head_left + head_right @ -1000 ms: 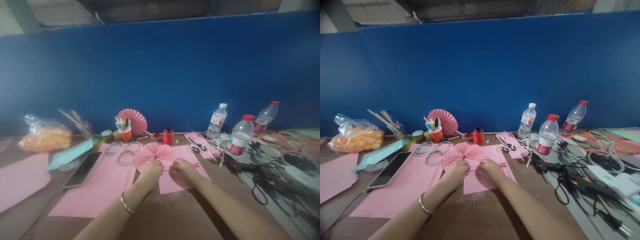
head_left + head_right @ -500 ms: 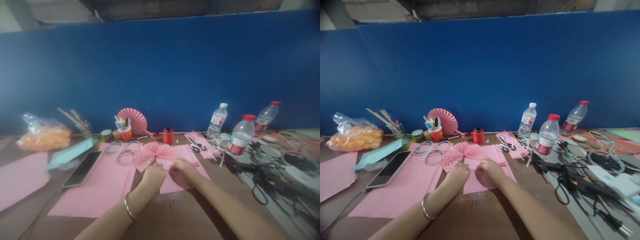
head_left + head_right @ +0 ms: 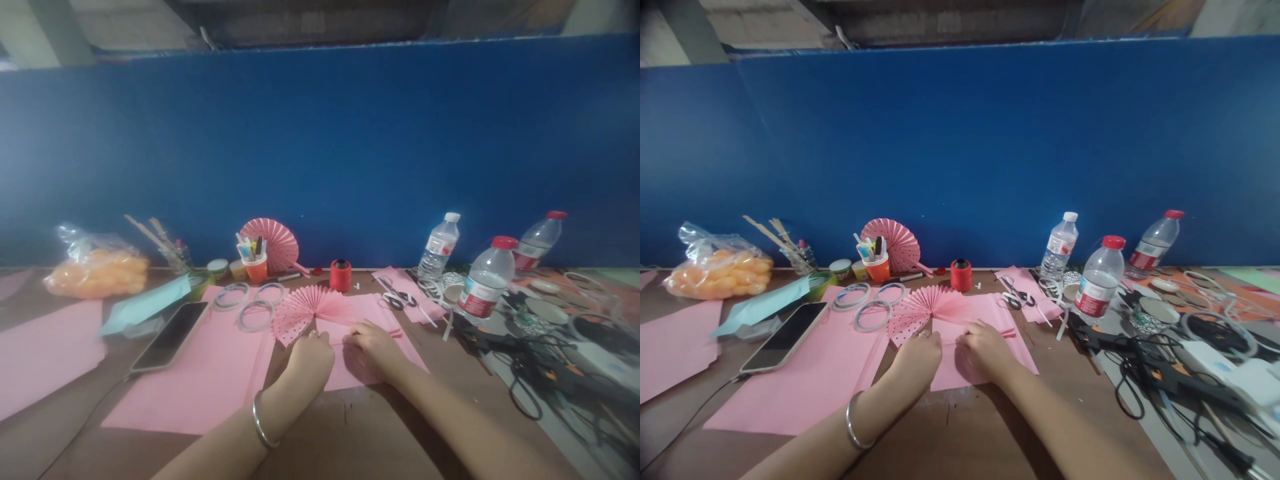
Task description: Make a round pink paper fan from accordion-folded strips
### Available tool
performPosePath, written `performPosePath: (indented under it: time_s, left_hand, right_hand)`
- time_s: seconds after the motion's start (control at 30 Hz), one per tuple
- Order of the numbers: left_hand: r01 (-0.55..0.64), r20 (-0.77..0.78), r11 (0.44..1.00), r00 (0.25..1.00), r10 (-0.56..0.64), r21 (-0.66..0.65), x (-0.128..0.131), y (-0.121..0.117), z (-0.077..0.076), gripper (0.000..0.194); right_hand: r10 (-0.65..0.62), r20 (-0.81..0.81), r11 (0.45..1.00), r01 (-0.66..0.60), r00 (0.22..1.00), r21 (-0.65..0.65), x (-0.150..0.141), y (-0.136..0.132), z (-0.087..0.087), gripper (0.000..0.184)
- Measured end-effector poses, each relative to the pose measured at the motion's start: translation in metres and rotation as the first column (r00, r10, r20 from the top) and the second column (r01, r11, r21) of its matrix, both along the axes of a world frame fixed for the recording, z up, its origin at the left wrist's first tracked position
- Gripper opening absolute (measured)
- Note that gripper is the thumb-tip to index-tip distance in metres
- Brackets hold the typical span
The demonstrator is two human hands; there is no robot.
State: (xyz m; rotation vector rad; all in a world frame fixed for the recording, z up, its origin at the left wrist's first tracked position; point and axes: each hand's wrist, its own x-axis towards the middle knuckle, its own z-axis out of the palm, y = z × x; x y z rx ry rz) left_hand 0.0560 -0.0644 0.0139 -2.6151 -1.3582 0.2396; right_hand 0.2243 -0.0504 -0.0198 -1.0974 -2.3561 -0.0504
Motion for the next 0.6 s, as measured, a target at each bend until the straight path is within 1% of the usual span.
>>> performPosePath:
  time_s: [0.1,0.2,0.27,0.33,0.37,0.4,0.43,0.5,0.53,0.6]
  left_hand:
    - [-0.037,-0.028,0.999,0.999,0.038,0.027,-0.0038,-0.0037,-0.0019,0.016]
    - [-0.134,-0.050,0.988,0.989,0.138,0.077,-0.0047,-0.0081,-0.0045,0.018]
    - [-0.207,-0.018,0.973,0.977,0.210,0.101,-0.0048,-0.0080,-0.0032,0.020]
    - [-0.232,0.068,0.962,0.972,0.225,0.143,-0.0042,-0.0059,0.0003,0.024]
    - [-0.214,0.120,0.964,0.973,0.196,0.159,-0.0035,-0.0049,0.0019,0.026]
    - [-0.167,0.170,0.973,0.976,0.139,0.160,-0.0024,-0.0042,0.0029,0.029]
    - [-0.095,0.215,0.986,0.975,0.063,0.140,-0.0012,-0.0041,0.0031,0.033]
    - [0.058,0.289,0.997,0.955,-0.069,0.048,0.0010,-0.0055,0.0006,0.040]
    - [0.105,0.320,0.994,0.942,-0.096,-0.011,0.0017,-0.0067,-0.0015,0.044]
    - [0.130,0.367,0.986,0.927,-0.084,-0.104,0.0017,-0.0090,-0.0059,0.051]
  right_hand:
    - [-0.010,-0.009,1.000,0.010,1.000,0.001,0.0005,0.0021,-0.0017,0.019]
    - [-0.035,0.011,0.999,0.035,0.999,0.001,-0.0006,0.0021,-0.0022,0.021]
    - [-0.039,0.029,0.999,0.039,0.999,-0.007,-0.0006,0.0018,-0.0017,0.019]
    - [-0.039,0.039,0.999,0.039,0.999,-0.018,-0.0001,0.0019,-0.0015,0.019]
    - [-0.038,0.044,0.999,0.039,0.998,-0.025,0.0002,0.0022,-0.0016,0.019]
    - [-0.040,0.051,0.999,0.042,0.998,-0.029,0.0003,0.0026,-0.0017,0.020]
    - [-0.045,0.059,0.998,0.047,0.997,-0.031,0.0004,0.0030,-0.0018,0.021]
    - [-0.062,0.079,0.997,0.065,0.995,-0.036,0.0005,0.0036,-0.0008,0.022]
    - [-0.072,0.091,0.996,0.076,0.993,-0.041,0.0009,0.0036,0.0005,0.022]
    - [-0.102,0.113,0.992,0.109,0.988,-0.056,0.0029,0.0031,0.0052,0.025]
